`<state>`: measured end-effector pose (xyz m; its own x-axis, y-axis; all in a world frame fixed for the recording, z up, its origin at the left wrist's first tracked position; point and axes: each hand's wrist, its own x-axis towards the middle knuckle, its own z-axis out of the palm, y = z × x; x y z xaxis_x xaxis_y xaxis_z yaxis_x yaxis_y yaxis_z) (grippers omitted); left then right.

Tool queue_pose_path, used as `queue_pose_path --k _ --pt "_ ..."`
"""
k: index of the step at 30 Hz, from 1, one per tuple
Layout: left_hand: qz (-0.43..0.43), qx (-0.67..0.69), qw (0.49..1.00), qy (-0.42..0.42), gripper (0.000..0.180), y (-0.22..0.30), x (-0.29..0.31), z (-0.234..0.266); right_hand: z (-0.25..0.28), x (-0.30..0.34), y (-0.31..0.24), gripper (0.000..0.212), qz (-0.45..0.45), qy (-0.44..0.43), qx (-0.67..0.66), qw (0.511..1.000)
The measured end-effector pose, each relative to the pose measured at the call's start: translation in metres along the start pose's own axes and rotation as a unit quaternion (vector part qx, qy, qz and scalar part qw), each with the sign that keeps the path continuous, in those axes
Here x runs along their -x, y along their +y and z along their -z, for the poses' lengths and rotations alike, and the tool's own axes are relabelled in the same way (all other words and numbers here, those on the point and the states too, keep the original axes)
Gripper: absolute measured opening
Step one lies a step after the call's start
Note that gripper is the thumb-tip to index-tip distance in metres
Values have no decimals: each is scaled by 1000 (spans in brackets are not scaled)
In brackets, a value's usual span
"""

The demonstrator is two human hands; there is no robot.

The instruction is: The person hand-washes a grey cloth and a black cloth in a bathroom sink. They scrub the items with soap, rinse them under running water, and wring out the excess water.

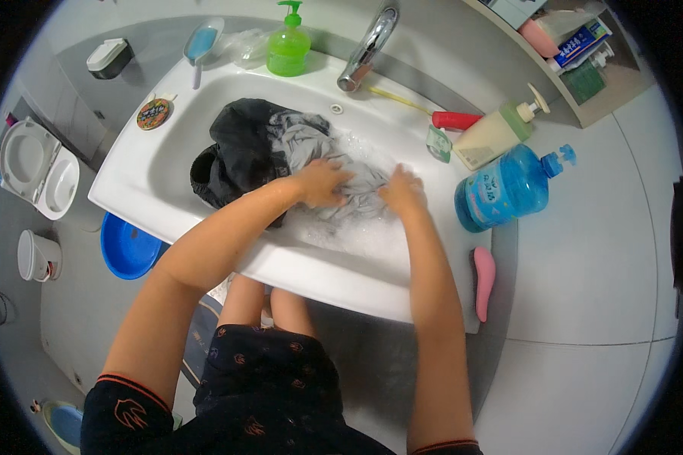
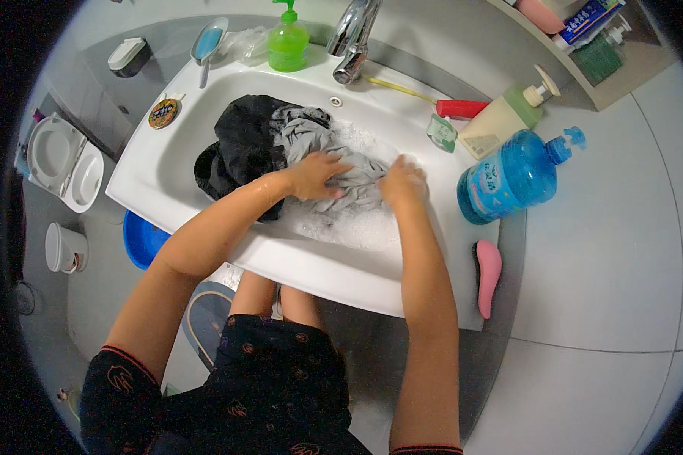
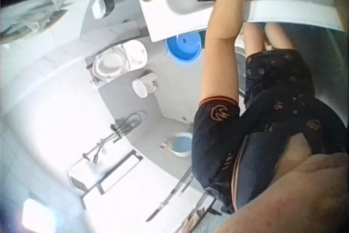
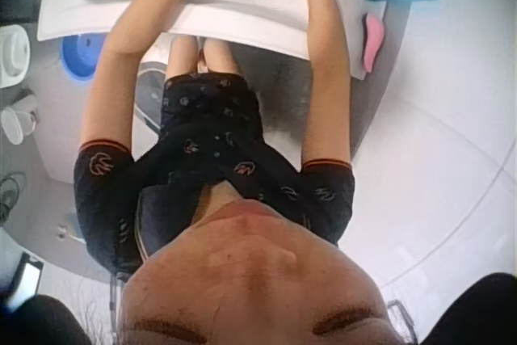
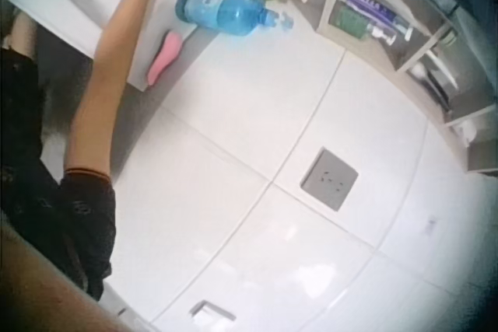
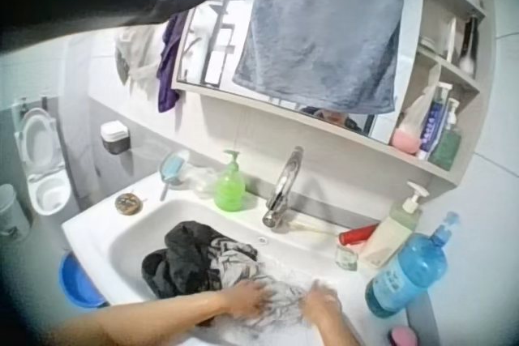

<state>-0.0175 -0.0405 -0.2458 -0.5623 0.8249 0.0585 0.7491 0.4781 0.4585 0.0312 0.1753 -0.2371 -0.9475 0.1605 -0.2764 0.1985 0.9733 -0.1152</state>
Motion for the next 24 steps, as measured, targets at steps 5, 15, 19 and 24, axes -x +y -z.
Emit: queue_pose_path --k 5,15,19,24 --pt "107 -78 971 -197 60 -9 -10 6 -4 13 -4 68 224 -67 -153 960" --pt "252 260 921 145 36 1 -8 34 11 8 8 34 17 -19 -552 833" --pt "276 716 624 151 36 10 -14 47 34 -4 18 22 93 178 -471 859" --pt "262 812 505 129 44 -4 -13 60 49 11 9 35 -6 258 -240 936"
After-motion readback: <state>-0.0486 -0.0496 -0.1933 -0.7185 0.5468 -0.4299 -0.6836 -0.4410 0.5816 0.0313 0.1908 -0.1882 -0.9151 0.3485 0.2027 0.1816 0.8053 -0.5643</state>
